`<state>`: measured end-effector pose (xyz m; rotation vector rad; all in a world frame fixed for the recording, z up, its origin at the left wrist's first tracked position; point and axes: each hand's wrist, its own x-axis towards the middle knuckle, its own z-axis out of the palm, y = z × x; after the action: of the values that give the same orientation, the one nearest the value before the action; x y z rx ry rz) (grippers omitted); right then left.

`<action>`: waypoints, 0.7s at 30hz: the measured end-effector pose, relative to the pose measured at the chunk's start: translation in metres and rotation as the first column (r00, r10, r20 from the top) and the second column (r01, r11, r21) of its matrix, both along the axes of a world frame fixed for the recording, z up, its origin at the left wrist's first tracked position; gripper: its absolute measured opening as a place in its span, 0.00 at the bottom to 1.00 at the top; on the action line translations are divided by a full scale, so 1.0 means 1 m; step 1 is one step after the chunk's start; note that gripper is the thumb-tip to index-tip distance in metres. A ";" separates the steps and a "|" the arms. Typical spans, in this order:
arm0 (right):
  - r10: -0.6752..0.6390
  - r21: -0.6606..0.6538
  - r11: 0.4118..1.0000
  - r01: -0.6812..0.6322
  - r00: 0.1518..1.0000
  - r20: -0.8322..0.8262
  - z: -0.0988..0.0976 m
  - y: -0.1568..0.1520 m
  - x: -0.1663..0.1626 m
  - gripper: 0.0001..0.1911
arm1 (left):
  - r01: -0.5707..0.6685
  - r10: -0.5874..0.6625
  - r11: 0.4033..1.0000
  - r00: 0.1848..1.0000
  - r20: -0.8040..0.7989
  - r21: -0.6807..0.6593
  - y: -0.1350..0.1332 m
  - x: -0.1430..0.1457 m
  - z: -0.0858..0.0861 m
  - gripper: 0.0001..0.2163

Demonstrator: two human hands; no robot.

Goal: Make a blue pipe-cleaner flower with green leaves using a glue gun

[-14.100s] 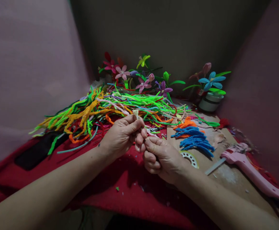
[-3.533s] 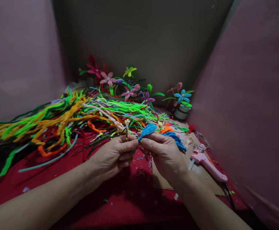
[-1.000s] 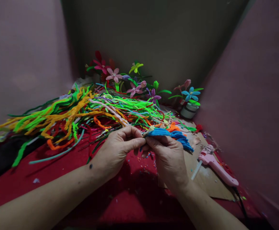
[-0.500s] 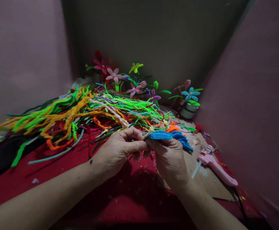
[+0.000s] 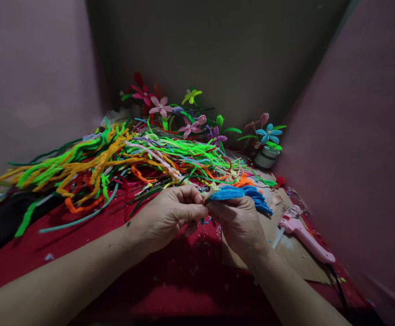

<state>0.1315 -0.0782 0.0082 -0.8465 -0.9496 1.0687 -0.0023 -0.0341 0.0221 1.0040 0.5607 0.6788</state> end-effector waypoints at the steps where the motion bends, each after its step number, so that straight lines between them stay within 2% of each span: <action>1: 0.002 -0.004 1.000 -0.002 1.000 0.009 0.000 0.000 0.000 0.05 | 0.010 -0.010 1.000 1.000 0.008 -0.014 0.000 0.000 0.001 0.08; 6: -0.039 -0.017 0.999 0.041 0.997 0.070 -0.002 -0.002 0.002 0.03 | 0.046 -0.047 0.999 0.999 -0.021 -0.020 0.001 0.000 0.002 0.06; 15: -0.195 0.082 0.981 0.178 0.934 0.301 -0.001 -0.008 -0.004 0.03 | -0.007 0.007 0.999 1.000 -0.002 0.034 0.004 -0.001 -0.004 0.06; 18: -0.205 0.088 0.979 0.186 0.907 0.368 0.001 -0.009 -0.004 0.03 | -0.010 0.010 0.998 1.000 -0.005 0.068 0.005 -0.002 -0.006 0.06; 21: -0.194 0.071 0.981 0.180 0.914 0.356 0.003 -0.009 -0.003 0.04 | -0.024 0.024 0.996 1.000 0.008 0.083 0.005 -0.002 -0.006 0.05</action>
<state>0.1290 -0.0876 0.0111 -1.1045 -1.1645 0.7392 -0.0043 -0.0291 0.0160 1.0730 0.5425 0.7317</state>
